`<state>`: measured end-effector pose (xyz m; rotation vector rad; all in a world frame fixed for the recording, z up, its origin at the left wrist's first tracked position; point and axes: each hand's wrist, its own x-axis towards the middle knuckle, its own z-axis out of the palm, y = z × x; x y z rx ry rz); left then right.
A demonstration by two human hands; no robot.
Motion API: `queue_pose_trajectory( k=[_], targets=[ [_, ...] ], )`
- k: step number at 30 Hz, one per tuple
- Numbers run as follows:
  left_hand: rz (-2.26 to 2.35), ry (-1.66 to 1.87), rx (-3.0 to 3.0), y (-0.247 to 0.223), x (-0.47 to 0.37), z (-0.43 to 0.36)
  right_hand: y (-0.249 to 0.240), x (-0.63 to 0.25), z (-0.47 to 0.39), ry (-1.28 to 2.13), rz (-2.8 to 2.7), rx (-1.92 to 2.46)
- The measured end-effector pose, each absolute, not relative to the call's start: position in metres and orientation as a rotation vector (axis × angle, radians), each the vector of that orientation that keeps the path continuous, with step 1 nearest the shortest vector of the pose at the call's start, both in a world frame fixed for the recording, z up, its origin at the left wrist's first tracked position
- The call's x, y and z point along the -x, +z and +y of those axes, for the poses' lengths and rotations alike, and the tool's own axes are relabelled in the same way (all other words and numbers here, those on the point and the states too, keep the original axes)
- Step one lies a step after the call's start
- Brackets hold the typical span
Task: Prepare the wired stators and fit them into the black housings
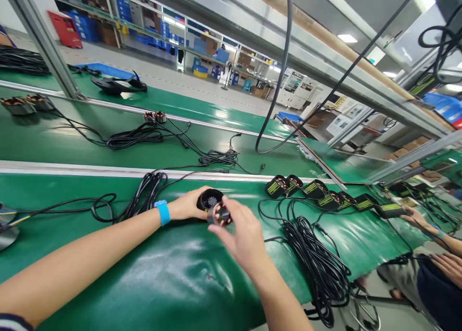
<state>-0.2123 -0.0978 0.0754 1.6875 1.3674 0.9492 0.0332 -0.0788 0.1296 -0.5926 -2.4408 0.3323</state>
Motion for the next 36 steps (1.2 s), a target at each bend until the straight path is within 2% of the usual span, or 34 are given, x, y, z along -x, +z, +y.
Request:
queue_pose_trajectory(
  k=[8, 12, 20, 27, 32, 36],
  targets=[
    [1.241, 0.973, -1.635, 0.061, 0.188, -0.1, 0.141, -0.012, -0.044, 0.333, -2.671, 0.723],
    [1.196, 0.988, -1.608, 0.057, 0.186, -0.101, 0.146, -0.012, -0.055, 0.193, -2.836, 0.742],
    [1.142, 1.019, -1.615, 0.051, 0.178, -0.106, 0.101, -0.023, -0.087, -0.197, -2.581, 0.815],
    [1.098, 0.994, -1.639, 0.05, 0.183, -0.102, 0.103, -0.023, -0.068, -0.095, -2.552, 0.645],
    [1.125, 0.96, -1.68, 0.05, 0.183, -0.102, 0.077, -0.028, -0.077, -0.118, -2.411, 0.699],
    [1.174, 0.907, -1.726, 0.052, 0.182, -0.105, 0.068, -0.029, -0.074, 0.038, -2.438, 0.758]
  ],
)
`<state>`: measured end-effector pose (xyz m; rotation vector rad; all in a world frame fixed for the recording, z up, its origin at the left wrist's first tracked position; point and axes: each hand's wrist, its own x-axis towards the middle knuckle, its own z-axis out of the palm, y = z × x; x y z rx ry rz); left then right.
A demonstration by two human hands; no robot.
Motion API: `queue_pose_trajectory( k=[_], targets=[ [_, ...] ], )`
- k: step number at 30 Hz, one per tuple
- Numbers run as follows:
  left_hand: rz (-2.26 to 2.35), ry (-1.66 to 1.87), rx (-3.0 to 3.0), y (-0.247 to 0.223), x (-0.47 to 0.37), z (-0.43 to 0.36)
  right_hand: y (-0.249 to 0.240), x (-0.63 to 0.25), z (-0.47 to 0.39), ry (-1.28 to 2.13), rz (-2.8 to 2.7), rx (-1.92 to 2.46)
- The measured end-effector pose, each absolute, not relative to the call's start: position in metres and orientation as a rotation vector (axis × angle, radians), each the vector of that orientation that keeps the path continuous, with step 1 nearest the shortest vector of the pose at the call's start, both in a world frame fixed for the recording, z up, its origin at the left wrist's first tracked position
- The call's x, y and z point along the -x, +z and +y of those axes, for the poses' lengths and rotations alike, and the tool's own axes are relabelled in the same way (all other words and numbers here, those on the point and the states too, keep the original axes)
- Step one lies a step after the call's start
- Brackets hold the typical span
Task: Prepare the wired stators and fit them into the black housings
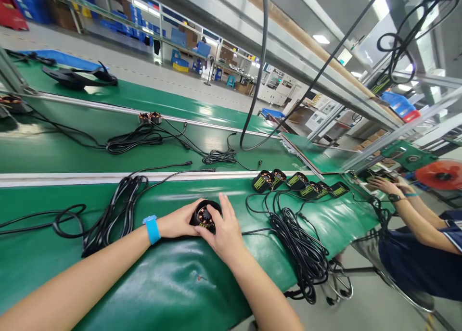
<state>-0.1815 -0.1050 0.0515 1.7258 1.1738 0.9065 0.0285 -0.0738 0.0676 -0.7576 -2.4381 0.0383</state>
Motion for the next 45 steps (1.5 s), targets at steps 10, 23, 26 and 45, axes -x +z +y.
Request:
queue_pose_trajectory(
  k=[10, 23, 26, 45],
  targets=[
    [1.751, 0.741, -1.899, 0.117, 0.241, -0.098, 0.085, -0.053, 0.05, -0.164, -2.287, 1.225],
    [2.613, 0.417, -1.61, 0.158, 0.421, 0.062, 0.081, -0.104, 0.135, -0.389, -2.175, 1.814],
    [2.702, 0.328, -1.534, 0.152, 0.442, 0.092, 0.079, -0.13, 0.16, -0.445, -2.087, 1.911],
    [2.718, 0.41, -1.415, 0.08, 0.478, 0.196, 0.035, -0.056, 0.099, -0.139, -2.43, 0.935]
  ],
)
